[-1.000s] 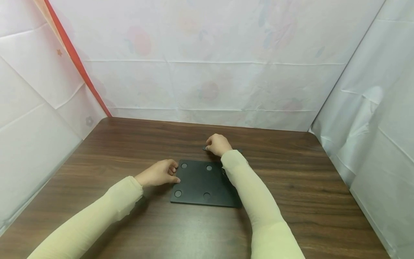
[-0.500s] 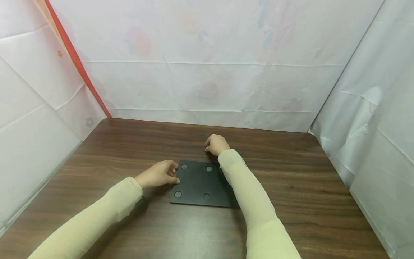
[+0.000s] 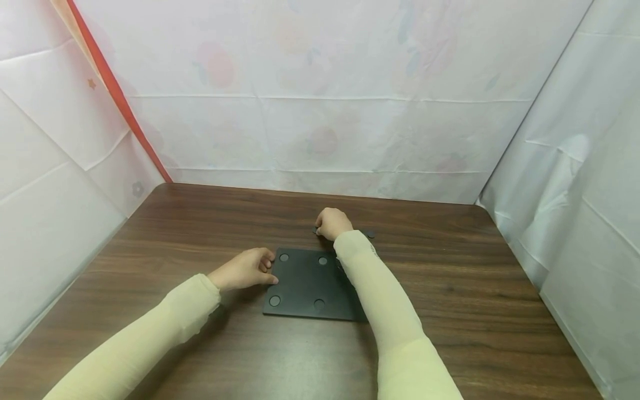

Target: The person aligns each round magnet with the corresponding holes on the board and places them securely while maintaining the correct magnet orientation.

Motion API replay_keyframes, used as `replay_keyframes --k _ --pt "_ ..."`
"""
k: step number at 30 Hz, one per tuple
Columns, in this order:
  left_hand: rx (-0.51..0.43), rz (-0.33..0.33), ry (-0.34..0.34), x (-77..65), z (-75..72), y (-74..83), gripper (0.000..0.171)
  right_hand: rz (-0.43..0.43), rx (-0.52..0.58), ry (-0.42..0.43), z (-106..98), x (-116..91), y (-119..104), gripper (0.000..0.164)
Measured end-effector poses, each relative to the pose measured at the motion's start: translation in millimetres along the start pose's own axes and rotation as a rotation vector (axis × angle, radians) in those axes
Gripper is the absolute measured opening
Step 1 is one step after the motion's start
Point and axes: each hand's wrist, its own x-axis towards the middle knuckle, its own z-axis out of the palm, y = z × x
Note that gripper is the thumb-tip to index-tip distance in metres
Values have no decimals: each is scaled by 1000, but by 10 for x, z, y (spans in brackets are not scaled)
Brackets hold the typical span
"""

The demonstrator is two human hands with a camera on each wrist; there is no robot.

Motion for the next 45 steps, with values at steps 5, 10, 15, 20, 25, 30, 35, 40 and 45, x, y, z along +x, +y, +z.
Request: replay_keyframes --k 5,10,15,20,25,30,35,40,45 --pt "4 0 3 3 4 -2 51 5 -20 1 -13 -20 -47 22" --pt "15 -3 6 -3 6 1 52 11 -37 6 -3 -32 -68 23" --pt "25 -1 8 -7 5 10 55 -19 -82 12 11 -26 -63 24" --pt "22 5 8 -10 8 20 54 -59 -154 9 22 -9 -57 22" --pt "22 -1 9 -12 2 28 54 -63 -151 2 6 -21 -53 20" --pt "19 -7 8 -6 2 25 54 -67 -114 3 -19 -56 -37 18" --pt "13 -5 4 -4 6 21 55 -68 -80 17 -25 -79 9 22" --pt "12 -6 4 -9 3 35 54 -80 -47 41 -24 -79 69 21" --pt "13 -8 1 -15 5 38 54 -86 12 60 -47 -129 109 18"
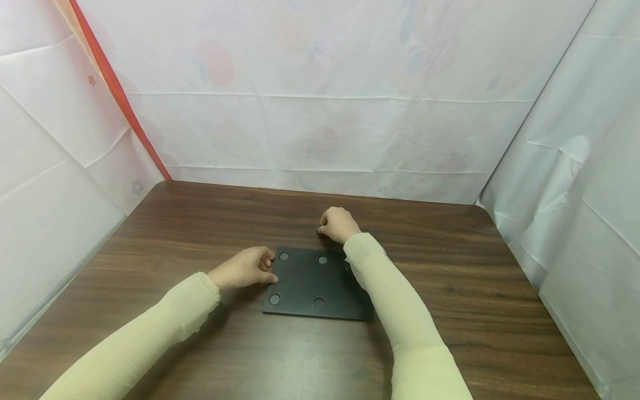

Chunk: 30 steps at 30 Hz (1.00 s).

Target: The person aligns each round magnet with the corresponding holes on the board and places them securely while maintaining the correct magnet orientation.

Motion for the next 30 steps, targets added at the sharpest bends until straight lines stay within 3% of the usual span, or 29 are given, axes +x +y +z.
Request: replay_keyframes --k 30 --pt "0 -6 5 8 7 -20 57 -94 141 55 -204 -536 115 20"
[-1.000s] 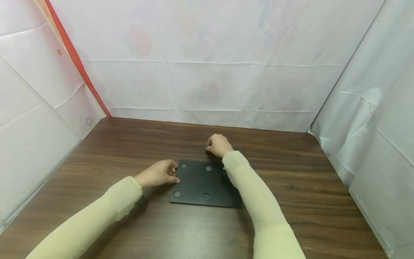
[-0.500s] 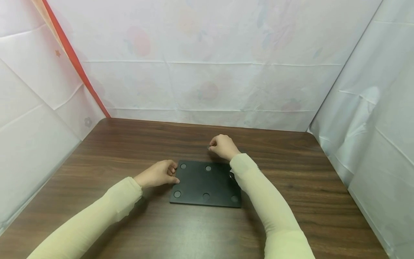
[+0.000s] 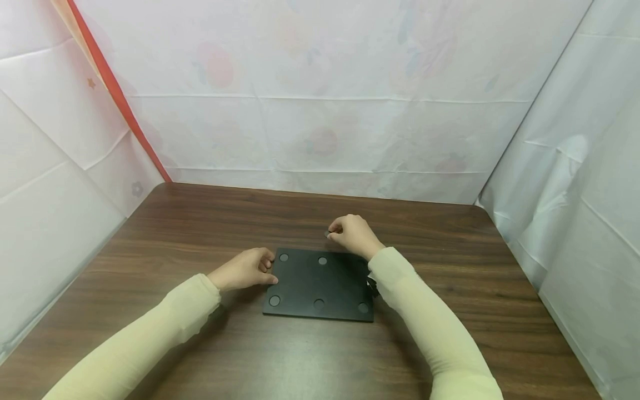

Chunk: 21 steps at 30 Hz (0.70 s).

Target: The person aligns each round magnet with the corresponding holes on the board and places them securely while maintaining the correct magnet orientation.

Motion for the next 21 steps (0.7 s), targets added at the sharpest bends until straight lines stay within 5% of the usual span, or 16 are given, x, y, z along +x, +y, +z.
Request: replay_keyframes --k 21 --pt "-5 -5 -7 4 -4 -9 57 -47 -7 28 -19 -384 -35 16"
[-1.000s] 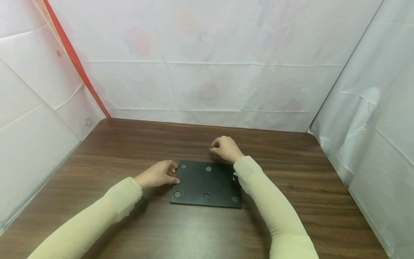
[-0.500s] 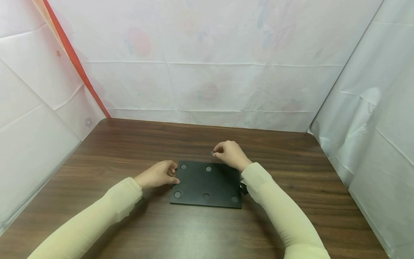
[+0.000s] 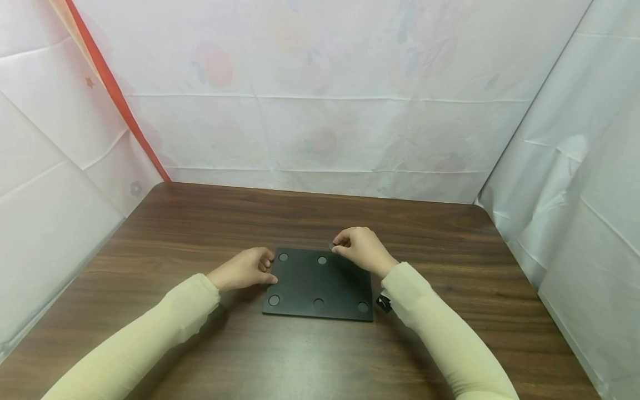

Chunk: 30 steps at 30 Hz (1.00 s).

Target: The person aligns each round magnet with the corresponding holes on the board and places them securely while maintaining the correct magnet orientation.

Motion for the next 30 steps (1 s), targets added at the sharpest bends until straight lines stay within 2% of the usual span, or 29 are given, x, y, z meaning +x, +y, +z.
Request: replay_keyframes --k 11,30 --pt "3 4 3 -15 -5 13 57 -7 34 -12 65 -175 13 13" --pt "6 1 2 -11 -2 12 56 -104 21 -22 165 -385 -13 12"
